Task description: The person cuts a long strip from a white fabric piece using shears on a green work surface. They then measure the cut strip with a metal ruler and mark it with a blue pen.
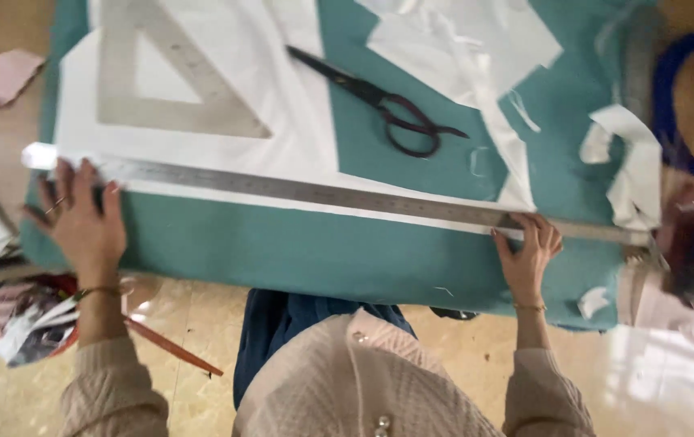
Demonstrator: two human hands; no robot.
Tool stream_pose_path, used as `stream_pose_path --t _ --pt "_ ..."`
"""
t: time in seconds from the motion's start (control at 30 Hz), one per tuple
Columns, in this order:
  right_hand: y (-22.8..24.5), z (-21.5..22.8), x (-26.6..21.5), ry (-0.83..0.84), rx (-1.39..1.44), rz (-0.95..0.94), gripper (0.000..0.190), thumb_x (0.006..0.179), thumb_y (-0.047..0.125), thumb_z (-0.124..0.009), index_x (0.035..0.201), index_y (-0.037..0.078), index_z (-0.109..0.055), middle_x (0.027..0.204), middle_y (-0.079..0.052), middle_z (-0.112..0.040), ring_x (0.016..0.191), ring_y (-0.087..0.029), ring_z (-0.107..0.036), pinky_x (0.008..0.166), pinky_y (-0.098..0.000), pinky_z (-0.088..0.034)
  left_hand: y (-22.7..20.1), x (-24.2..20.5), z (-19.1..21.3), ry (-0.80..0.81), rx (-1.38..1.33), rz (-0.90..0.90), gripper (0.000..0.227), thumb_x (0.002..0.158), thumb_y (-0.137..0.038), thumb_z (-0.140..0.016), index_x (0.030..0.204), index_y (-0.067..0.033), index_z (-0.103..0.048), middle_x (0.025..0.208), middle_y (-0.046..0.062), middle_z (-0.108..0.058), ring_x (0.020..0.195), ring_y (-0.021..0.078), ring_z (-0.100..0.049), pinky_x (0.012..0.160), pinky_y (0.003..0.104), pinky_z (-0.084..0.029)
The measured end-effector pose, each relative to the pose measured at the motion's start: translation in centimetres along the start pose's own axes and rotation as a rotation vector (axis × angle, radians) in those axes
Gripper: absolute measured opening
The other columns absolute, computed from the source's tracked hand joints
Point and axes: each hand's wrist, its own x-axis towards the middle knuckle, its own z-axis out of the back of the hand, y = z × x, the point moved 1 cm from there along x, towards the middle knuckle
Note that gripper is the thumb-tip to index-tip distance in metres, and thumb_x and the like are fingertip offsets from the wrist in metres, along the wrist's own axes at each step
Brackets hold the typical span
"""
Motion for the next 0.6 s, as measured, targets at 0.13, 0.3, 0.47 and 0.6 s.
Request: stream_pose_path --t 0.13,0.3,0.47,0.6 --pt "-1.2 0.2 -0.7 -0.008 -0.063 -0.173 0.038 0.113 0.041 -0.050 0.136 0.014 -0.063 0.143 -0.015 -0.046 0.129 -0.041 -0.041 0.105 -0.0585 -0.028 -1.1 0.2 1.2 0.030 0.006 0.009 0.057 0.124 -0.042 -0.046 0.156 0.0031 -0.061 0.163 0.033 -0.048 0.145 0.0600 -0.031 0.101 0.083 -0.006" --pt "-1.2 0.6 -0.7 -0.012 -0.105 -0.289 0.023 0.113 0.026 -0.053 0.132 0.019 -0.064 0.144 -0.012 -0.053 0.132 -0.036 -0.042 0.104 -0.0537 -0.027 -1.2 0.1 1.1 0.051 0.014 -0.041 0.075 0.127 -0.059 -0.027 0.163 0.0014 -0.055 0.164 0.037 -0.044 0.145 0.0637 -0.030 0.101 0.083 -0.005" --pt "-1.6 0.1 -0.9 -0.027 -0.051 -0.310 0.026 0.111 0.029 -0.060 0.134 0.019 -0.064 0.146 -0.010 -0.052 0.133 -0.034 -0.041 0.104 -0.0528 -0.028 -1.0 -0.1 1.1 0.014 0.010 -0.088 0.064 0.131 -0.047 -0.036 0.160 0.0062 -0.057 0.163 0.041 -0.048 0.144 0.0654 -0.031 0.100 0.080 -0.006" --pt "-1.9 -0.1 -1.0 -0.022 -0.041 -0.337 0.027 0.109 0.029 -0.062 0.133 0.018 -0.065 0.145 -0.011 -0.052 0.131 -0.035 -0.041 0.102 -0.0527 -0.030 -1.6 0.1 1.5 0.043 -0.010 -0.086 0.059 0.128 -0.043 -0.035 0.164 0.0014 -0.049 0.163 0.043 -0.044 0.143 0.0679 -0.029 0.100 0.081 -0.004"
